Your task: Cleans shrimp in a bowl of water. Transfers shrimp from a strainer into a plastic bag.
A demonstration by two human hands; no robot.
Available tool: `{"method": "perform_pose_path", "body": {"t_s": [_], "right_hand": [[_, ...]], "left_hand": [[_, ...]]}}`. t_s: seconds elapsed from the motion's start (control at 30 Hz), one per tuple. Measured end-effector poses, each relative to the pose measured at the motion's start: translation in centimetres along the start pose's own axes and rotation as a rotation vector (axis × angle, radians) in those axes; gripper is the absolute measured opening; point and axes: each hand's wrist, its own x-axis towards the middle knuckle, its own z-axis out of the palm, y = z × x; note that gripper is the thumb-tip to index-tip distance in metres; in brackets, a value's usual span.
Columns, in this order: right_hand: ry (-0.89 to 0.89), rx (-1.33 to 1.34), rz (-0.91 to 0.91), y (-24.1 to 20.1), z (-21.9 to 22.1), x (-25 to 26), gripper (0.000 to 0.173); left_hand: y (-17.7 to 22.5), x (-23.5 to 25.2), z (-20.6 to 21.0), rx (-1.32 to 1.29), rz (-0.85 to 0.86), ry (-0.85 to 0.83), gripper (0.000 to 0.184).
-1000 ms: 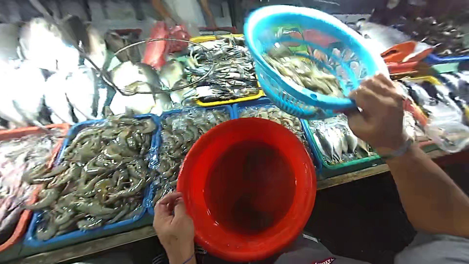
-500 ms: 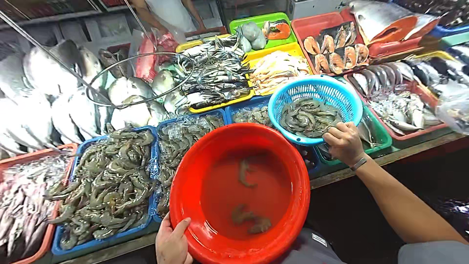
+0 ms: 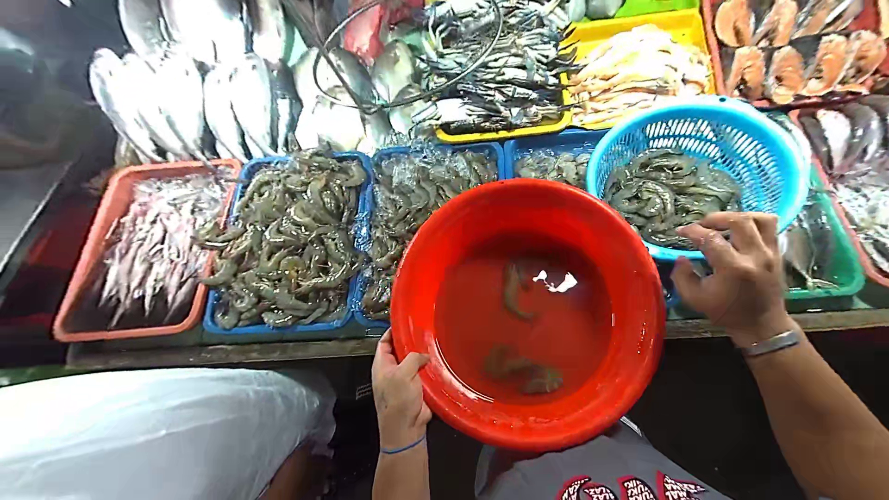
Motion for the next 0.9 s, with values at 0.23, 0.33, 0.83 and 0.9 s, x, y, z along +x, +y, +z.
{"method": "perform_pose_path", "body": {"t_s": [0.23, 0.33, 0.83, 0.9], "right_hand": [[-0.843, 0.201, 0.031, -12.5, 12.1, 8.9, 0.077], [-0.955, 0.135, 0.106, -15.8, 14.8, 7.7, 0.091], [-0.988, 0.716, -0.035, -18.7, 11.5, 15.7, 0.042], [-0.872, 0.795, -0.113, -20.6, 10.4, 20.8, 0.046]], "left_hand": [[-0.4, 0.0, -0.1, -0.079, -0.003, -0.015, 0.065], [-0.6, 0.3, -0.3, -0.098, 0.006, -0.022, 0.066], [-0.4, 0.5, -0.6, -0.126, -0.035, -0.045, 0.065], [-0.5, 0.7, -0.6, -0.157, -0.041, -0.050, 0.063]]}}
